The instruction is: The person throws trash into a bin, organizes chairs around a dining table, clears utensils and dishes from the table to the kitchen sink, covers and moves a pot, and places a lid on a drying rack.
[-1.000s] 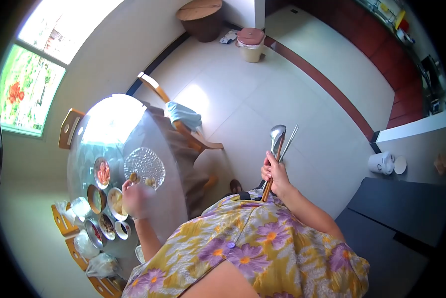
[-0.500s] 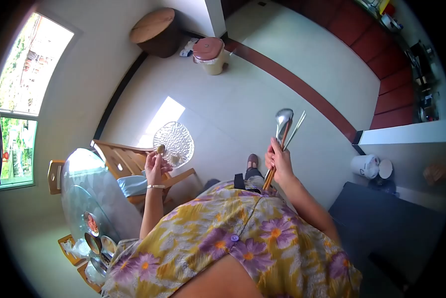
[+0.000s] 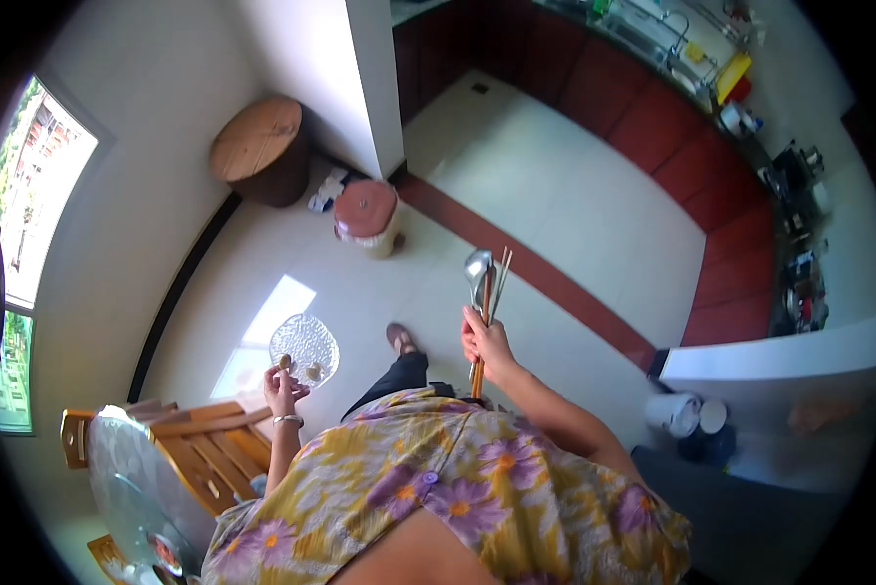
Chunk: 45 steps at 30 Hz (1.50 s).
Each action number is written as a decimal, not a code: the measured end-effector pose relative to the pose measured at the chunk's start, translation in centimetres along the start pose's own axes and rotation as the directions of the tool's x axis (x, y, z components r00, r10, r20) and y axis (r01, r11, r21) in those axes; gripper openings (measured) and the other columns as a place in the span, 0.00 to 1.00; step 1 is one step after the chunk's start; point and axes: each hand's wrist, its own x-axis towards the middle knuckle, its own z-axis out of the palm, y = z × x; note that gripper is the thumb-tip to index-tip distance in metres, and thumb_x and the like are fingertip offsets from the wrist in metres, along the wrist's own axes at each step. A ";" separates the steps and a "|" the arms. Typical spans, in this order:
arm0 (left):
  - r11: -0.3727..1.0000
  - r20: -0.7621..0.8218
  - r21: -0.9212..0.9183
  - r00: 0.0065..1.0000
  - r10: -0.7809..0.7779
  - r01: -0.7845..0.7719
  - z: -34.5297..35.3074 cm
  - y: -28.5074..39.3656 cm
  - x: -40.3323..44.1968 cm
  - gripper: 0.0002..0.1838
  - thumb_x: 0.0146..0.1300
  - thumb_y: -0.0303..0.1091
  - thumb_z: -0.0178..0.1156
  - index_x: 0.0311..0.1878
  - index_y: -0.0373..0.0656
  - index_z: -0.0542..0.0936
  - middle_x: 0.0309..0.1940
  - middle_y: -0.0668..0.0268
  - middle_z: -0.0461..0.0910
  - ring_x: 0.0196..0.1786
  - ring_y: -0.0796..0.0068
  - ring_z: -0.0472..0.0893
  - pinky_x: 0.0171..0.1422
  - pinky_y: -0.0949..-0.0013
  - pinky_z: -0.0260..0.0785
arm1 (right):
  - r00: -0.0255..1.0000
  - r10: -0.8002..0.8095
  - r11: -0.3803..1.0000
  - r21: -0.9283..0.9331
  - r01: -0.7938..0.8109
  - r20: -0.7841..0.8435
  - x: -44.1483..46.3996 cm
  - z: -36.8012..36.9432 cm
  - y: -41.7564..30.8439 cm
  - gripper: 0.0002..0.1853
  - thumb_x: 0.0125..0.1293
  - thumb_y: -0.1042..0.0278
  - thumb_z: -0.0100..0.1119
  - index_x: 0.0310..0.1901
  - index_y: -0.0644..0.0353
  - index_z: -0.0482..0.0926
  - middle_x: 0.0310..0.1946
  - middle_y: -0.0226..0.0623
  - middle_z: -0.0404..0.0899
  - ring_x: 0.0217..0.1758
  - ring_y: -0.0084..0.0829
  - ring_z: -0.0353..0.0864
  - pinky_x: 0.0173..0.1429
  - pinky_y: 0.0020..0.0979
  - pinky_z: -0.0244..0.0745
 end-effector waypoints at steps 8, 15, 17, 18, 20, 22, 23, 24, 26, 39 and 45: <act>0.982 0.077 0.186 0.997 0.012 -0.026 5.9 5.4 13.3 0.12 0.63 0.33 0.51 0.48 0.43 0.66 0.24 0.65 0.72 0.18 0.74 0.76 0.19 0.71 0.76 | 0.961 -0.092 0.981 0.139 0.132 -0.262 11.9 -0.3 -6.8 0.20 0.60 0.49 0.56 0.22 0.54 0.63 0.11 0.20 0.54 0.09 0.15 0.53 0.13 0.20 0.49; 0.999 -0.097 0.045 0.995 0.000 0.005 7.4 4.7 19.6 0.10 0.63 0.32 0.50 0.47 0.44 0.68 0.22 0.67 0.70 0.17 0.78 0.75 0.17 0.74 0.73 | 0.965 0.093 0.994 0.078 -0.076 -0.244 22.5 1.6 -7.4 0.19 0.61 0.51 0.55 0.24 0.55 0.63 0.11 0.21 0.53 0.09 0.16 0.53 0.13 0.22 0.50; 1.000 -0.141 0.024 0.990 -0.011 0.015 8.0 3.6 20.2 0.11 0.63 0.33 0.50 0.47 0.43 0.68 0.23 0.67 0.70 0.17 0.77 0.75 0.17 0.75 0.72 | 0.969 0.115 0.993 0.002 -0.118 -0.216 26.3 2.8 -8.8 0.19 0.61 0.51 0.55 0.24 0.55 0.63 0.11 0.21 0.53 0.09 0.17 0.53 0.13 0.22 0.50; 1.000 -0.158 0.019 0.987 -0.010 0.014 8.6 3.2 20.6 0.11 0.63 0.33 0.51 0.47 0.43 0.68 0.23 0.66 0.70 0.16 0.77 0.75 0.16 0.76 0.72 | 0.971 0.126 0.990 -0.029 -0.135 -0.202 28.5 3.3 -9.7 0.19 0.61 0.51 0.55 0.24 0.55 0.64 0.11 0.21 0.53 0.09 0.17 0.53 0.13 0.22 0.50; 0.996 -0.205 0.080 0.978 -0.028 0.045 9.8 2.3 20.9 0.11 0.63 0.33 0.50 0.47 0.43 0.68 0.24 0.66 0.71 0.18 0.76 0.77 0.17 0.74 0.74 | 0.972 0.165 0.978 -0.102 -0.183 -0.169 32.5 4.9 -11.3 0.19 0.61 0.51 0.55 0.24 0.55 0.64 0.11 0.21 0.53 0.09 0.16 0.53 0.13 0.22 0.50; 0.993 -0.259 0.061 0.962 -0.082 0.101 11.6 1.4 21.6 0.11 0.63 0.34 0.50 0.47 0.44 0.68 0.24 0.66 0.72 0.18 0.77 0.77 0.17 0.74 0.74 | 0.964 0.221 0.948 -0.201 -0.248 -0.147 36.6 6.4 -13.0 0.19 0.61 0.51 0.55 0.24 0.55 0.64 0.11 0.21 0.53 0.09 0.16 0.53 0.13 0.22 0.51; 0.989 -0.301 0.070 0.948 -0.103 0.129 12.7 1.3 21.7 0.10 0.64 0.33 0.50 0.47 0.42 0.69 0.22 0.67 0.71 0.16 0.78 0.75 0.16 0.76 0.71 | 0.958 0.254 0.919 -0.276 -0.282 -0.133 38.8 7.5 -13.8 0.19 0.60 0.51 0.55 0.24 0.55 0.64 0.10 0.21 0.54 0.09 0.16 0.54 0.13 0.22 0.51; 0.984 -0.342 0.081 0.932 -0.122 0.159 14.0 1.2 21.9 0.10 0.64 0.33 0.50 0.46 0.41 0.69 0.20 0.67 0.70 0.14 0.78 0.74 0.15 0.77 0.69 | 0.953 0.279 0.905 -0.302 -0.301 -0.116 41.0 8.4 -14.7 0.19 0.60 0.51 0.55 0.24 0.55 0.64 0.10 0.21 0.54 0.09 0.16 0.54 0.13 0.22 0.51; 0.971 -0.372 0.065 0.909 -0.189 0.228 16.5 1.2 22.3 0.09 0.64 0.32 0.49 0.46 0.41 0.69 0.21 0.67 0.70 0.14 0.79 0.74 0.15 0.76 0.69 | 0.939 0.328 0.855 -0.389 -0.342 -0.104 44.4 9.5 -16.1 0.18 0.61 0.51 0.55 0.23 0.54 0.64 0.09 0.20 0.53 0.09 0.15 0.53 0.13 0.20 0.49; 0.812 -0.256 0.283 0.856 -0.449 0.510 28.3 -9.9 37.6 0.08 0.59 0.30 0.51 0.41 0.40 0.74 0.25 0.54 0.77 0.19 0.65 0.79 0.24 0.65 0.73 | 0.856 0.431 0.566 -0.653 -0.503 -0.285 54.3 7.5 -15.0 0.19 0.61 0.50 0.54 0.23 0.55 0.63 0.10 0.19 0.52 0.08 0.16 0.52 0.13 0.21 0.48; 0.391 -0.300 0.783 0.844 -0.445 0.484 31.7 -17.1 49.7 0.13 0.55 0.34 0.51 0.39 0.37 0.78 0.36 0.49 0.79 0.37 0.58 0.81 0.43 0.62 0.73 | 0.814 0.416 0.564 -0.586 -0.581 -0.406 55.7 5.0 -14.5 0.19 0.62 0.51 0.53 0.23 0.55 0.63 0.10 0.20 0.52 0.09 0.16 0.51 0.13 0.21 0.48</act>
